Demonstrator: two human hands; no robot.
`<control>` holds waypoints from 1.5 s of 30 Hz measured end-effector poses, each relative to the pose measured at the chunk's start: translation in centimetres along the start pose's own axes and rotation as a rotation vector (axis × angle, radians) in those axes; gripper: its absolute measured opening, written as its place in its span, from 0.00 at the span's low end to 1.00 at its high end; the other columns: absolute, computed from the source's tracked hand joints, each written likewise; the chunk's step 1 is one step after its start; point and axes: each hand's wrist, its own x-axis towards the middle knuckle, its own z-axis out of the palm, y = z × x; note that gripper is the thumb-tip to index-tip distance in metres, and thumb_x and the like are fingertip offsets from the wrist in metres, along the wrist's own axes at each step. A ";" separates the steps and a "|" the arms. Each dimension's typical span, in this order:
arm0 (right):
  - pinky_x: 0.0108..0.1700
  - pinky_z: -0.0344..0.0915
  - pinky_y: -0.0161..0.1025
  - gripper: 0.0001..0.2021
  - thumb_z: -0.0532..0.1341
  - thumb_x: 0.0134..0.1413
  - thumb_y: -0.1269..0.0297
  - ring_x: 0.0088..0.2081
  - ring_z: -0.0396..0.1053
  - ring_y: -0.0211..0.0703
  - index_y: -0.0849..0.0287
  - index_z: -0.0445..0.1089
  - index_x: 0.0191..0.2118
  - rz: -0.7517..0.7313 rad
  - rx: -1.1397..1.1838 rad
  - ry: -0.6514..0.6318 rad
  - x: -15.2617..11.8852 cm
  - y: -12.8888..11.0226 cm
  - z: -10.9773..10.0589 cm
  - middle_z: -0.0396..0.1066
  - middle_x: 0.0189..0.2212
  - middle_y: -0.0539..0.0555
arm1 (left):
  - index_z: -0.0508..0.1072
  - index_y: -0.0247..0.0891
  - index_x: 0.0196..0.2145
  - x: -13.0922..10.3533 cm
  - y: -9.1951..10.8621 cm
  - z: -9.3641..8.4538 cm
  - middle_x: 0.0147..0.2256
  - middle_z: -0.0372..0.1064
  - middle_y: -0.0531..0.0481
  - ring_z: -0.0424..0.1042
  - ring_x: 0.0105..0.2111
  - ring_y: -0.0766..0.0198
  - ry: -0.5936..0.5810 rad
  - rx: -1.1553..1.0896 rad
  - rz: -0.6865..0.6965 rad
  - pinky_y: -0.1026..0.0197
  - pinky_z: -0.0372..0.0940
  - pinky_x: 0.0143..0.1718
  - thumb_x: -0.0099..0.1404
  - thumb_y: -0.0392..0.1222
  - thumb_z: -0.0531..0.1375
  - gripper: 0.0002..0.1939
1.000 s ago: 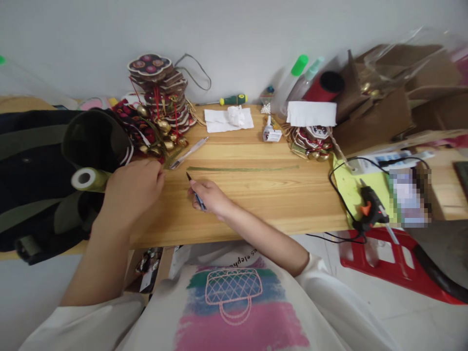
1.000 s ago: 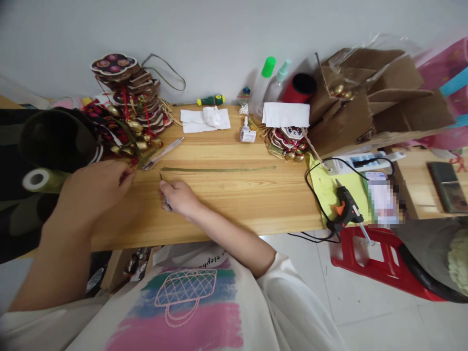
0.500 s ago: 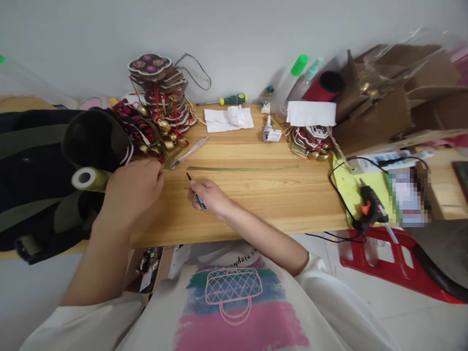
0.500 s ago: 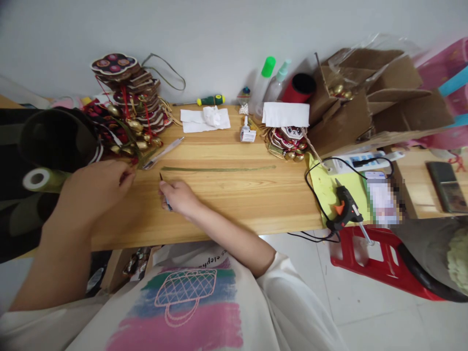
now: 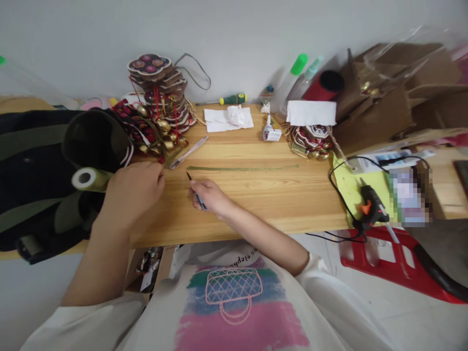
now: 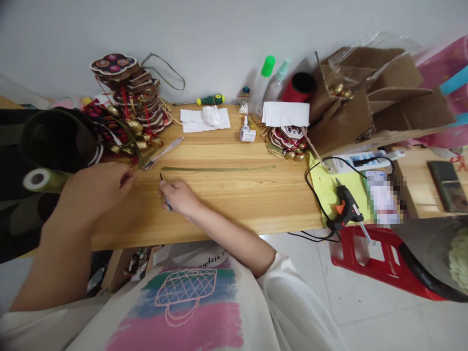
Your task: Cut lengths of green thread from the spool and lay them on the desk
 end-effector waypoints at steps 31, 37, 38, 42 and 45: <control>0.25 0.55 0.32 0.19 0.49 0.63 0.46 0.18 0.55 0.30 0.57 0.58 0.31 -0.371 -0.197 -0.154 -7.7 2.2 -1.8 0.59 0.16 0.42 | 0.76 0.37 0.37 -1.3 1.7 2.1 0.29 0.72 0.52 0.65 0.27 0.71 0.047 -1.467 0.275 0.68 0.61 0.27 0.57 0.44 0.63 0.11; 0.21 0.52 0.32 0.21 0.50 0.60 0.42 0.16 0.52 0.30 0.56 0.59 0.32 -0.302 -0.060 -0.224 -7.9 2.1 -1.5 0.58 0.14 0.41 | 0.72 0.36 0.31 -1.5 1.5 1.4 0.24 0.68 0.53 0.63 0.24 0.70 -0.038 -1.495 0.262 0.67 0.62 0.26 0.58 0.46 0.61 0.10; 0.21 0.51 0.32 0.21 0.51 0.60 0.41 0.16 0.52 0.30 0.56 0.59 0.32 -0.287 -0.030 -0.234 -7.9 2.1 -1.4 0.58 0.13 0.41 | 0.71 0.36 0.30 -1.5 1.4 1.2 0.23 0.67 0.54 0.63 0.24 0.70 -0.048 -1.473 0.261 0.66 0.62 0.27 0.59 0.47 0.61 0.10; 0.19 0.48 0.32 0.22 0.53 0.57 0.40 0.14 0.49 0.30 0.57 0.60 0.32 -0.234 0.085 -0.254 -7.8 2.3 -1.3 0.58 0.12 0.41 | 0.69 0.37 0.27 -1.6 1.4 1.1 0.22 0.65 0.53 0.64 0.24 0.68 -0.054 -1.364 0.319 0.65 0.63 0.28 0.62 0.53 0.57 0.16; 0.18 0.45 0.32 0.22 0.53 0.57 0.40 0.14 0.47 0.30 0.57 0.61 0.33 -0.223 0.164 -0.276 -7.7 2.5 -1.2 0.58 0.12 0.41 | 0.70 0.38 0.27 -1.6 1.3 1.3 0.23 0.67 0.53 0.65 0.25 0.67 -0.024 -1.327 0.318 0.65 0.63 0.29 0.63 0.54 0.57 0.17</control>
